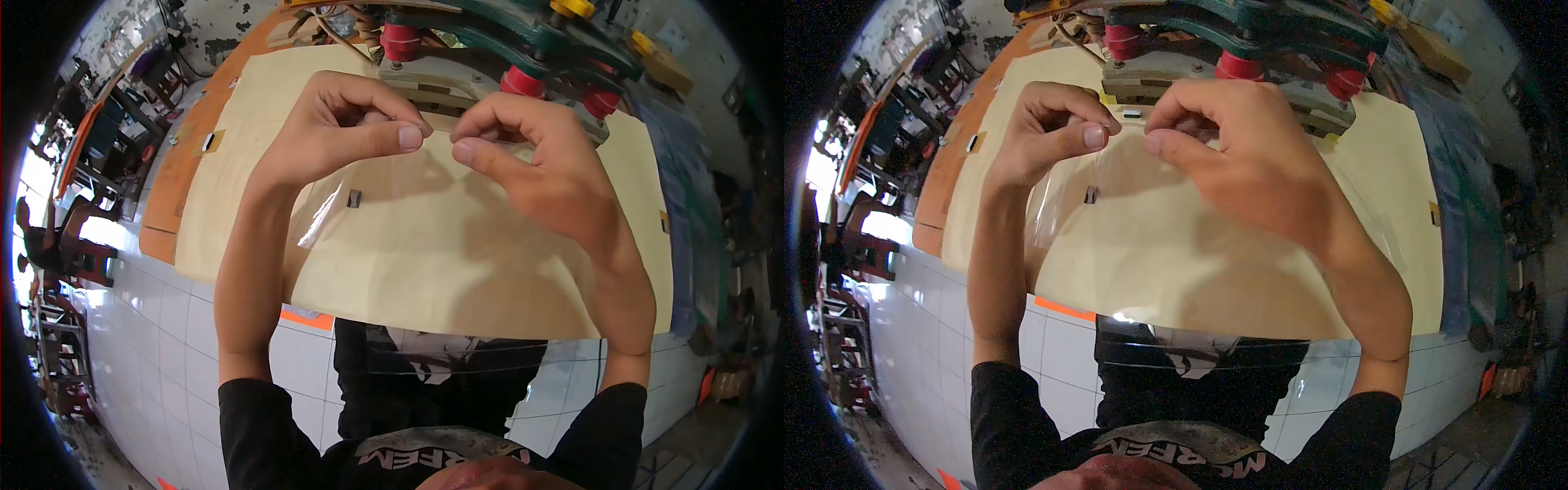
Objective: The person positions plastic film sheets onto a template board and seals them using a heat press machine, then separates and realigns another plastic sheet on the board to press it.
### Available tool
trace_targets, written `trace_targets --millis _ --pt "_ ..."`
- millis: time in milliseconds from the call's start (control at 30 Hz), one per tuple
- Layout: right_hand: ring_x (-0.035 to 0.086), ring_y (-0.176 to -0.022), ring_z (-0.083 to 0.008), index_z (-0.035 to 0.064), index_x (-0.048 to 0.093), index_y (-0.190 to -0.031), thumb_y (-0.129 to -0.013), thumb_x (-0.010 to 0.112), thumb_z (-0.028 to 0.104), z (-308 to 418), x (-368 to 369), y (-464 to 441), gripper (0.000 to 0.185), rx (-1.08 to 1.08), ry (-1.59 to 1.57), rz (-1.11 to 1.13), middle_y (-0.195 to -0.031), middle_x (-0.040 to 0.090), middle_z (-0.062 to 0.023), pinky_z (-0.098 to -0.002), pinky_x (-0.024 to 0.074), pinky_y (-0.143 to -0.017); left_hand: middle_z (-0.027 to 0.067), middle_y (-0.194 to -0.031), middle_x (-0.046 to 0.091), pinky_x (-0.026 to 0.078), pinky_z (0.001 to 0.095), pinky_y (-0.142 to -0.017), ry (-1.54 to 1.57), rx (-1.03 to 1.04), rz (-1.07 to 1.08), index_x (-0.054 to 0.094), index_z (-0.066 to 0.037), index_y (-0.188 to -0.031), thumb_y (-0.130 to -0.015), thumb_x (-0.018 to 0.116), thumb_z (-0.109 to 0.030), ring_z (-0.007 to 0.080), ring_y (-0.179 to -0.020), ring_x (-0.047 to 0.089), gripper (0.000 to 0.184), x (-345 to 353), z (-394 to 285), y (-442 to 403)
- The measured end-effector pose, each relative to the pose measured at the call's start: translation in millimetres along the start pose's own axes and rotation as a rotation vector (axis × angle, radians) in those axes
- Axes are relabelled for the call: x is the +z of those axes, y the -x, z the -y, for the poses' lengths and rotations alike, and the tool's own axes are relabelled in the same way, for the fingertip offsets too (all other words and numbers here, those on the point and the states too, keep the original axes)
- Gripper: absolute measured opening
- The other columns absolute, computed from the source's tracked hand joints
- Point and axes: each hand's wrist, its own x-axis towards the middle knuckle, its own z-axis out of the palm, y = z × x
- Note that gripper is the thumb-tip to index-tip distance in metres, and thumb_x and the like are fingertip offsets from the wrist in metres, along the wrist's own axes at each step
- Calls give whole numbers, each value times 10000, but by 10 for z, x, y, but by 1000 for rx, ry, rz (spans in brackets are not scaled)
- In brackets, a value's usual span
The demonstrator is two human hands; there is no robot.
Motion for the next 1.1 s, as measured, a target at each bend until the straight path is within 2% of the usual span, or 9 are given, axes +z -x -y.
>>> trace_targets --millis 33,133,367,567,667,733,867,1033,1100 --pt "522 -568 -90 -19 671 -898 -856 687 134 32 -16 1 160 145 -92 17 -639 586 -10 -267 419 -537 74 -794 655 480 240 -591 5 18 1 707 23 -888 -784 749 -122 103 -657 580 183 8 -8 1" --pt "500 -645 -42 11 665 -859 -855 699 115 102 -109 -7 110 290 -185 68 -718 572 36 -199 396 -599 99 -808 629 515 278 -613 132 -31 101 684 32 -890 -791 735 -121 156 -677 617 189 -27 4 -15" --pt "490 -620 -36 18 668 -865 -875 680 126 78 -149 -18 109 283 -174 76 -711 567 38 -194 385 -556 121 -828 619 541 311 -654 232 108 148 658 34 -946 -807 735 -173 215 -705 655 262 -4 119 -33" --pt "512 -645 -42 22 676 -893 -902 652 162 94 -159 -5 142 260 -93 76 -732 592 27 -200 416 -557 119 -839 644 542 319 -648 176 -144 262 646 57 -955 -790 766 -235 184 -697 652 356 -61 -60 -8" --pt "426 -563 -24 -6 669 -842 -865 647 150 90 -113 7 159 209 -117 -16 -625 542 36 -226 331 -494 118 -826 648 544 310 -647 172 -174 232 643 60 -961 -791 770 -244 173 -698 651 371 -34 -51 -4" --pt "425 -556 -22 -6 669 -838 -861 652 147 85 -119 10 156 205 -91 -19 -615 543 34 -226 329 -489 121 -857 653 551 305 -664 196 -66 237 642 56 -971 -788 777 -258 178 -700 653 388 -26 10 -11" --pt "421 -550 -20 -3 674 -839 -855 660 148 90 -116 11 152 187 -55 -27 -606 540 34 -227 327 -485 118 -881 651 552 318 -680 163 -87 249 640 52 -978 -784 780 -266 190 -762 653 398 -28 51 -25" --pt "422 -553 -18 1 680 -836 -841 684 143 92 -113 11 142 205 -64 -38 -608 541 31 -224 329 -488 114 -896 642 552 316 -705 226 144 213 642 46 -991 -771 790 -276 211 -898 634 418 6 161 -45" --pt "418 -546 -18 2 680 -831 -839 687 140 83 -103 14 139 187 -52 -50 -600 537 32 -225 328 -484 119 -904 649 553 314 -706 208 110 230 643 47 -1000 -772 790 -271 209 -882 641 418 -11 133 -33"
